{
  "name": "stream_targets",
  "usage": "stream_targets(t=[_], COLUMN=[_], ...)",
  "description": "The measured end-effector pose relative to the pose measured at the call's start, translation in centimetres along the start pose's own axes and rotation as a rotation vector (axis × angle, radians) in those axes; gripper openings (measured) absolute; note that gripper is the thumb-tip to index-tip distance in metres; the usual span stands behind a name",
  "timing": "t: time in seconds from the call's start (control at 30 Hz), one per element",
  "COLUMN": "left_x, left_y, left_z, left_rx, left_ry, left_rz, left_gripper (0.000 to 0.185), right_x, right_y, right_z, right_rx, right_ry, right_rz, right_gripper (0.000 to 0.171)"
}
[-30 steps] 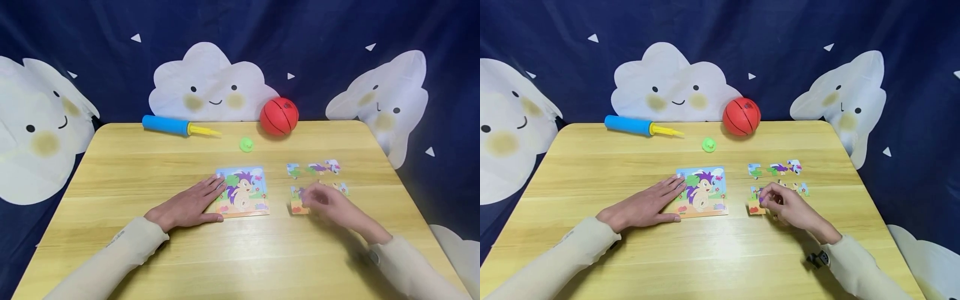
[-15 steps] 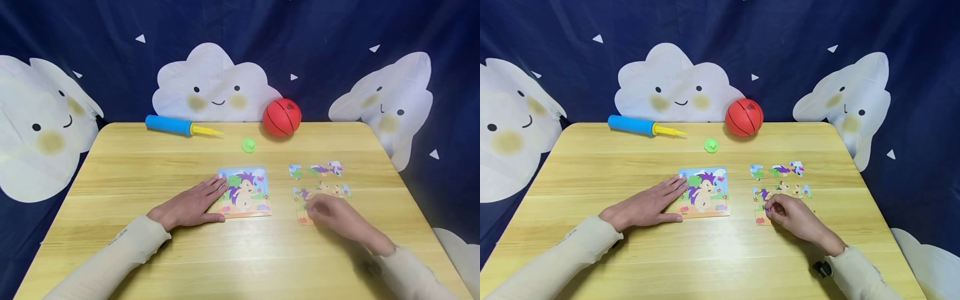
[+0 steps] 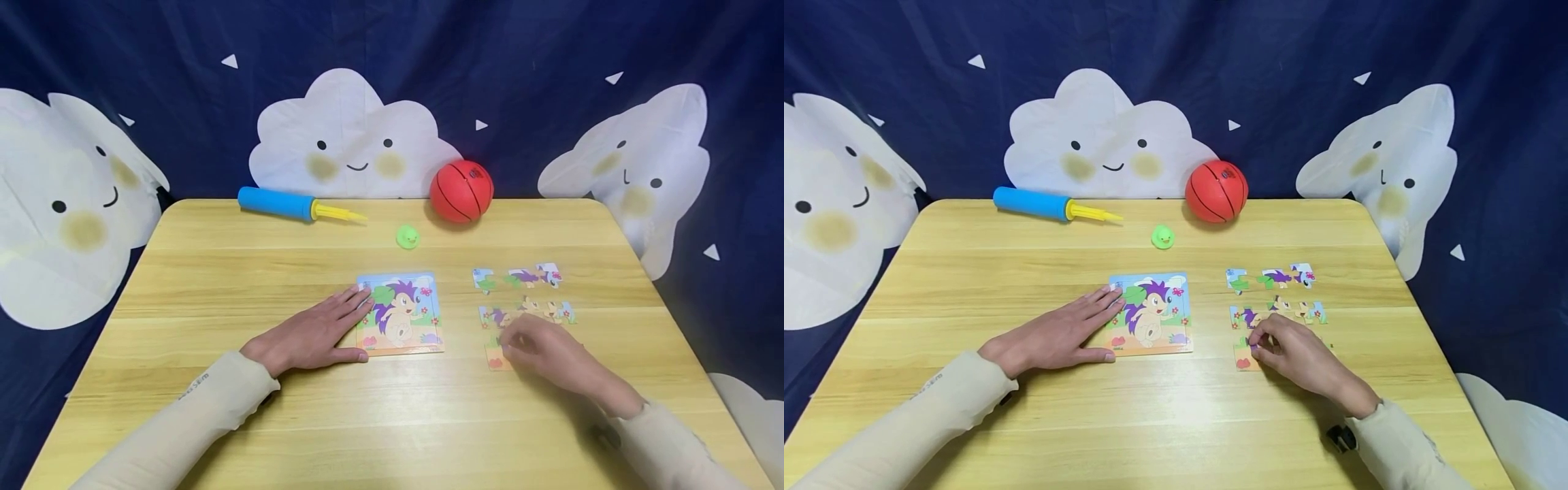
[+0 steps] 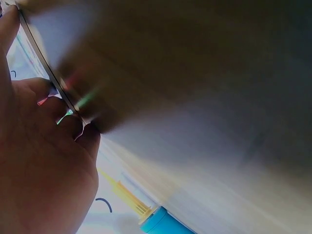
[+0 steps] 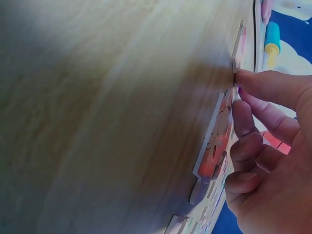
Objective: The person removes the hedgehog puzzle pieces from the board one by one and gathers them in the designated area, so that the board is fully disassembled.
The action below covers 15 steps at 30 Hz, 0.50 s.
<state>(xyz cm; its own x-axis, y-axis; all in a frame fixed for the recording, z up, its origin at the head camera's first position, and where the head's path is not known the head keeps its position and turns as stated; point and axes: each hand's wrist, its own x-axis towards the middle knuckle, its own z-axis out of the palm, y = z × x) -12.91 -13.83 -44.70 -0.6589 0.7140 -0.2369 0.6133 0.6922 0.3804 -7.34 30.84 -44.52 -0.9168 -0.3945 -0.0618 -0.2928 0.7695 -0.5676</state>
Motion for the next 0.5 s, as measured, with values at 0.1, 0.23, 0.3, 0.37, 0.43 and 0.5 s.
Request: stream_targets(t=[0.1,0.23,0.3,0.37,0.43,0.5], left_x=[0.0,-0.01,-0.01,0.0,0.03,0.07], left_y=[-0.01,-0.03,-0.05,-0.06,-0.06,-0.05], left_z=[-0.01,-0.02,0.01,0.07,0.12,0.15], left_rx=[-0.001,-0.005,-0.008,-0.008,-0.007,-0.008], left_ry=[0.0,-0.003,-0.002,-0.003,-0.004,-0.003], left_rz=[-0.002,-0.004,-0.005,-0.006,-0.008,-0.007], left_gripper=[0.095,0.095,0.095,0.095,0.095,0.095], right_x=[0.0,0.0,-0.05,-0.08,-0.1,-0.12], right_y=[-0.02,-0.02,0.02,0.11,0.21,0.3], right_z=[0.02,0.14,0.16,0.12,-0.08,-0.49], right_rx=[0.005,0.005,0.005,0.005,0.015,0.026], right_ry=[0.002,0.007,0.007,0.008,0.013,0.029], right_rz=[0.001,0.001,0.002,0.004,0.007,0.013], right_gripper=[0.021,0.02,0.02,0.019,0.018,0.017])
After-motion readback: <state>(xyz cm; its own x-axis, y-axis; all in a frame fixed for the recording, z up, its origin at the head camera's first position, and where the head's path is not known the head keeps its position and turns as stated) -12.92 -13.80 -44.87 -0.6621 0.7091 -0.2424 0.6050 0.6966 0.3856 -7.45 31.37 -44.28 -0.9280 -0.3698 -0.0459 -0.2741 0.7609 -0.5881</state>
